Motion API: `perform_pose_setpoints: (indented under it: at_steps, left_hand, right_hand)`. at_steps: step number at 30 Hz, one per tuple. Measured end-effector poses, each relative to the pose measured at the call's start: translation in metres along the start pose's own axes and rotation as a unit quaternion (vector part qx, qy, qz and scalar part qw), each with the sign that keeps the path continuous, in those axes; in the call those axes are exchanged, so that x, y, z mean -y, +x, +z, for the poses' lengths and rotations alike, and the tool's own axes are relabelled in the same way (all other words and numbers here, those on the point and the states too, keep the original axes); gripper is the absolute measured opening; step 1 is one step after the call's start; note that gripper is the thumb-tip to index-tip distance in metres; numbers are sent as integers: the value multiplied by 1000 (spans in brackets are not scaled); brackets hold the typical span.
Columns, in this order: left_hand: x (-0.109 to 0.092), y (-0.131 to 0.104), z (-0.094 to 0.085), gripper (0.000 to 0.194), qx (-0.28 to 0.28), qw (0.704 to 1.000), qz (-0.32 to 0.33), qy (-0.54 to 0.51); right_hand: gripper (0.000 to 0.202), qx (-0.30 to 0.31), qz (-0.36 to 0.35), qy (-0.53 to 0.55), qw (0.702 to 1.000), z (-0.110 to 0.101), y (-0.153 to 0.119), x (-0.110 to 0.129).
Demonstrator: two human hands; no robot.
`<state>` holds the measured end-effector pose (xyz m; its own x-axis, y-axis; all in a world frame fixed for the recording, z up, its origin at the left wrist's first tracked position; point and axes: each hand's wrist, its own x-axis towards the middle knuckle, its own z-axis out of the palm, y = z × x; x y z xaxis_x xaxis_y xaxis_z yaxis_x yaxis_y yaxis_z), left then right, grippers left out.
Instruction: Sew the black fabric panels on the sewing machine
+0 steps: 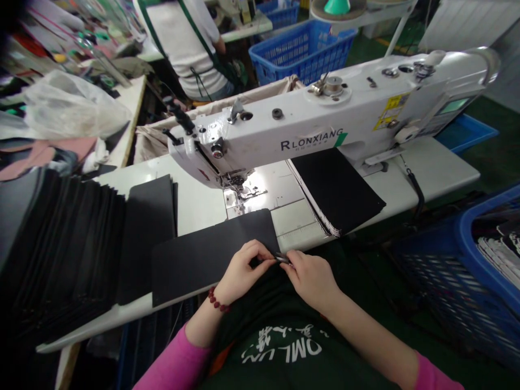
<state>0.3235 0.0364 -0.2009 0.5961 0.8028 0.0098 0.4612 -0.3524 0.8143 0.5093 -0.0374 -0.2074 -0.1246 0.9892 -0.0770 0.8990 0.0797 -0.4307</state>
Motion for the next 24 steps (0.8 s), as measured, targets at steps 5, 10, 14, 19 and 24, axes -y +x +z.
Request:
perform_pose_setpoints:
  at_steps: [5, 10, 14, 19, 24]
  left_hand:
    - [-4, -10, -16, 14, 26, 999, 29, -11]
    - [9, -54, -51, 26, 45, 990, 61, 120]
    - [37, -97, -76, 48, -39, 954, 6, 296]
    - [58, -142, -123, 29, -88, 947, -1, 309]
    - [32, -154, -160, 17, -260, 947, -107, 153]
  right_hand:
    - [23, -8, 13, 20, 1000, -5, 4, -11]
    - [29, -52, 11, 62, 997, -5, 7, -21]
    - [37, -37, -77, 22, 996, 5, 15, -16]
    - [20, -60, -122, 128, 982, -14, 35, -10]
    - [17, -129, -76, 281, 948, -63, 45, -5]
